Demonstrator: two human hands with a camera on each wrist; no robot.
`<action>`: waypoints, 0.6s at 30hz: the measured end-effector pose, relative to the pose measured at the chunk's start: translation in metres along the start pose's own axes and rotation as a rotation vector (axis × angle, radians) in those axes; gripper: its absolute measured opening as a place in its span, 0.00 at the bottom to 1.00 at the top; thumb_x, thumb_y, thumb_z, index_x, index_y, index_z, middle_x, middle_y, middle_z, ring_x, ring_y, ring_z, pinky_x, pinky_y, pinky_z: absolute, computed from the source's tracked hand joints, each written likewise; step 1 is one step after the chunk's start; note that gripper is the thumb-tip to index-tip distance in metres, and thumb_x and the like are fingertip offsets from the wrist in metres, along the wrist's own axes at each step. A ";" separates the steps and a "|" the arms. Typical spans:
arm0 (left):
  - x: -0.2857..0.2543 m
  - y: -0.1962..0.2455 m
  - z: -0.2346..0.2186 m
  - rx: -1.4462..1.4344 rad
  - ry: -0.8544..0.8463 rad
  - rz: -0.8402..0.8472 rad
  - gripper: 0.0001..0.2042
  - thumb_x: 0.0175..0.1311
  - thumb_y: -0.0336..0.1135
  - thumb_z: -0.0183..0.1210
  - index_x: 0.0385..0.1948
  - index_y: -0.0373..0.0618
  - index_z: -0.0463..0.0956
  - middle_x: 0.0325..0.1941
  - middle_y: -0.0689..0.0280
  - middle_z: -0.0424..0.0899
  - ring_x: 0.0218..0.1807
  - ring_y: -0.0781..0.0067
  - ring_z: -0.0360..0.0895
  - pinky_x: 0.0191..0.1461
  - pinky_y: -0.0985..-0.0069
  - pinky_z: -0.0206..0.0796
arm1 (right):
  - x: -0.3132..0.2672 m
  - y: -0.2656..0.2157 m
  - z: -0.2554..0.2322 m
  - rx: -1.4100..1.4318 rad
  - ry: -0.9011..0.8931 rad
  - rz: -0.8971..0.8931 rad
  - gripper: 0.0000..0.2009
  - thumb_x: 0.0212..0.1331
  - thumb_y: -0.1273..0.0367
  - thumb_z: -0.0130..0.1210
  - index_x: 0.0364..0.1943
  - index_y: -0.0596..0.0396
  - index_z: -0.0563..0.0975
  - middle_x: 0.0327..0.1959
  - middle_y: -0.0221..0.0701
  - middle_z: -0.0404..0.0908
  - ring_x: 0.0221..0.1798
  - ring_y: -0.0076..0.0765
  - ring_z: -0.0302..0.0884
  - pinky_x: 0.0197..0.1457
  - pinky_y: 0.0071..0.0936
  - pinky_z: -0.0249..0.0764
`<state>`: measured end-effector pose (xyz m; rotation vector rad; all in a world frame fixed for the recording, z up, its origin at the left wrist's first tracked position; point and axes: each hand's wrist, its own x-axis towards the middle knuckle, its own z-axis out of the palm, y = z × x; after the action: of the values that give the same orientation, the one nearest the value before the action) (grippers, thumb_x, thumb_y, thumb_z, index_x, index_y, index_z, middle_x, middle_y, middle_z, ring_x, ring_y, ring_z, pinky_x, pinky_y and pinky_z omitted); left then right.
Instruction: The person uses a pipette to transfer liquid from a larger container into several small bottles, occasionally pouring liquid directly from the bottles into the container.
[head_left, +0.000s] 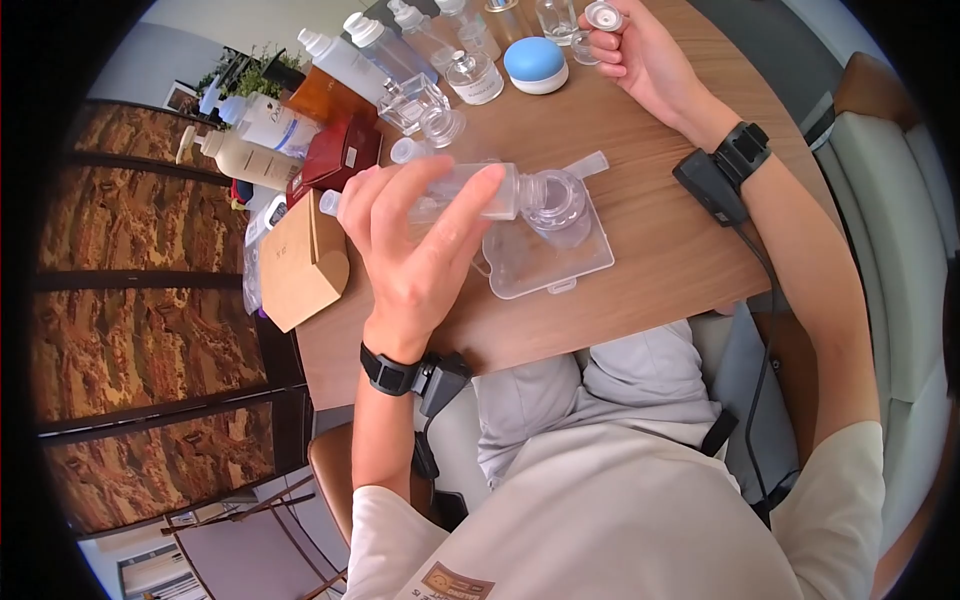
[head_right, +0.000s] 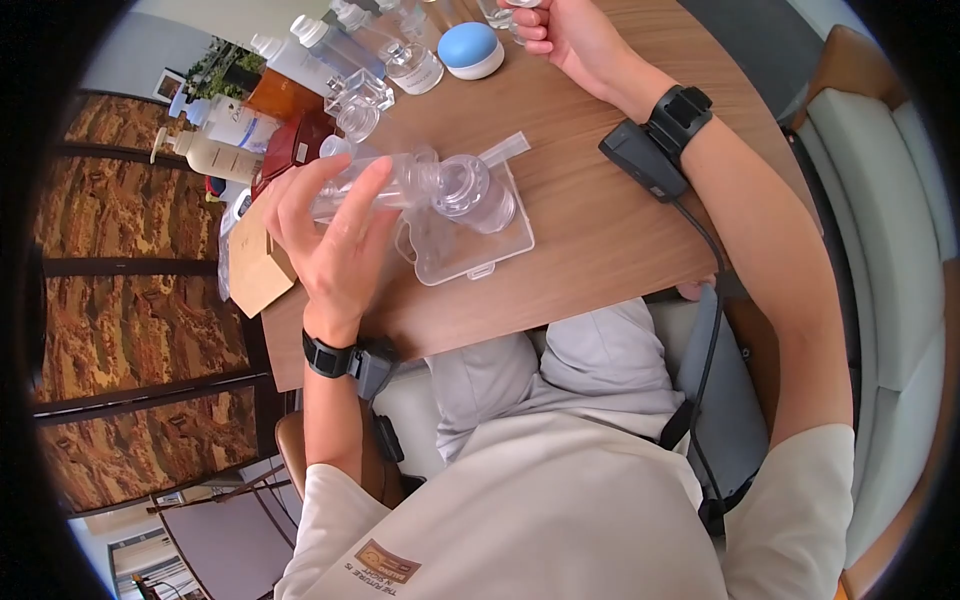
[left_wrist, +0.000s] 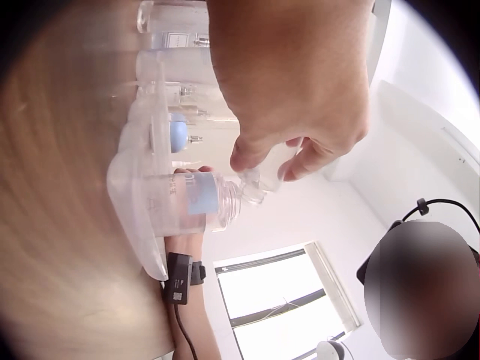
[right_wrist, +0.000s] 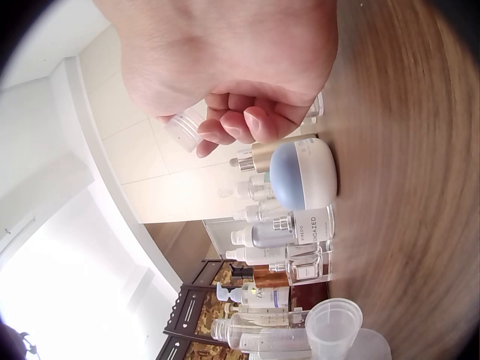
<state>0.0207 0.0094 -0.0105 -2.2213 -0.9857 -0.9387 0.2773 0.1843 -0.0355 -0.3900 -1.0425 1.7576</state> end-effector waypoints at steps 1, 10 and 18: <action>0.000 0.000 0.000 0.017 0.003 0.011 0.33 0.32 0.26 0.73 0.50 0.64 0.83 0.52 0.68 0.75 0.55 0.61 0.66 0.61 0.58 0.59 | 0.000 0.001 -0.001 0.004 0.002 -0.008 0.17 0.72 0.53 0.41 0.25 0.41 0.66 0.20 0.17 0.60 0.23 0.17 0.56 0.23 0.14 0.51; 0.014 0.007 -0.005 0.058 -0.054 0.075 0.30 0.34 0.28 0.73 0.49 0.65 0.84 0.51 0.69 0.75 0.56 0.65 0.68 0.62 0.59 0.60 | -0.002 0.000 0.000 0.016 0.007 -0.020 0.17 0.73 0.53 0.40 0.25 0.40 0.65 0.21 0.17 0.61 0.23 0.17 0.56 0.24 0.14 0.51; 0.028 0.005 -0.014 0.137 -0.106 0.199 0.25 0.44 0.28 0.66 0.50 0.65 0.83 0.52 0.70 0.75 0.54 0.68 0.70 0.63 0.60 0.60 | -0.006 0.001 0.002 -0.145 0.141 0.004 0.23 0.69 0.48 0.46 0.40 0.56 0.76 0.21 0.15 0.56 0.24 0.12 0.51 0.25 0.15 0.52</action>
<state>0.0329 0.0082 0.0184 -2.2227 -0.8292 -0.6521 0.2775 0.1781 -0.0361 -0.5982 -1.0710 1.6382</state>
